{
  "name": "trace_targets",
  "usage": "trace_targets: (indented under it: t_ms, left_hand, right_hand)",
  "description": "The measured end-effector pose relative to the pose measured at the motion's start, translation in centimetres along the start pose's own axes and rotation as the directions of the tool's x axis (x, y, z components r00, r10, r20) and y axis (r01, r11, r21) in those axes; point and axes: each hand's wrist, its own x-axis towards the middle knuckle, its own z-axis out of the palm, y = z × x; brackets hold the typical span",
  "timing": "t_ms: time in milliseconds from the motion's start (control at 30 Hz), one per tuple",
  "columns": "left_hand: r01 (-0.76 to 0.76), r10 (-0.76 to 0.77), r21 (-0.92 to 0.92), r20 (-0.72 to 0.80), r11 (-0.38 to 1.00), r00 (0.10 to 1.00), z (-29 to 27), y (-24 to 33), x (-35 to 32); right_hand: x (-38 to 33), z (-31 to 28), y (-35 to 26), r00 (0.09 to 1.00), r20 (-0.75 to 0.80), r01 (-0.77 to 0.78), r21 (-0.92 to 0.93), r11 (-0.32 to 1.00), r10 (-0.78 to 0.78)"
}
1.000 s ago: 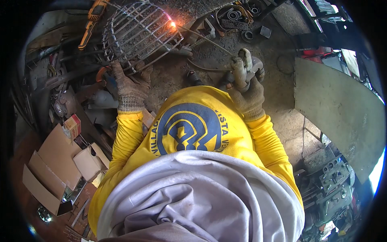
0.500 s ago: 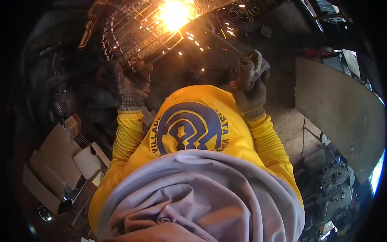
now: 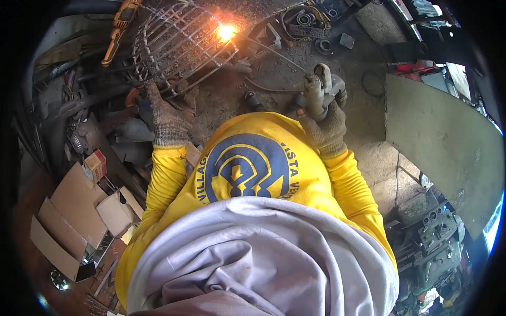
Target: The person welds a spherical metal frame by hand using a welding rod. They hold the structure with a gloved hand and apply the electrode to join various wire segments together.
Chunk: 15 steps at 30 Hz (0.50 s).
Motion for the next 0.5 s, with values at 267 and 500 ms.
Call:
trace_targets:
  t_ms: [267,500]
  left_hand:
    - [-0.002,0.004,0.019,-0.059,1.0,0.998,0.4,-0.1,-0.2]
    - [0.01,-0.01,0.013,0.006,1.0,1.0,-0.7,0.0,0.3]
  right_hand:
    - [0.1,0.0,0.2,0.994,-0.02,0.104,-0.099,0.99,-0.106]
    - [-0.1,-0.1,0.2,1.0,0.001,0.014,-0.062,0.998,-0.014]
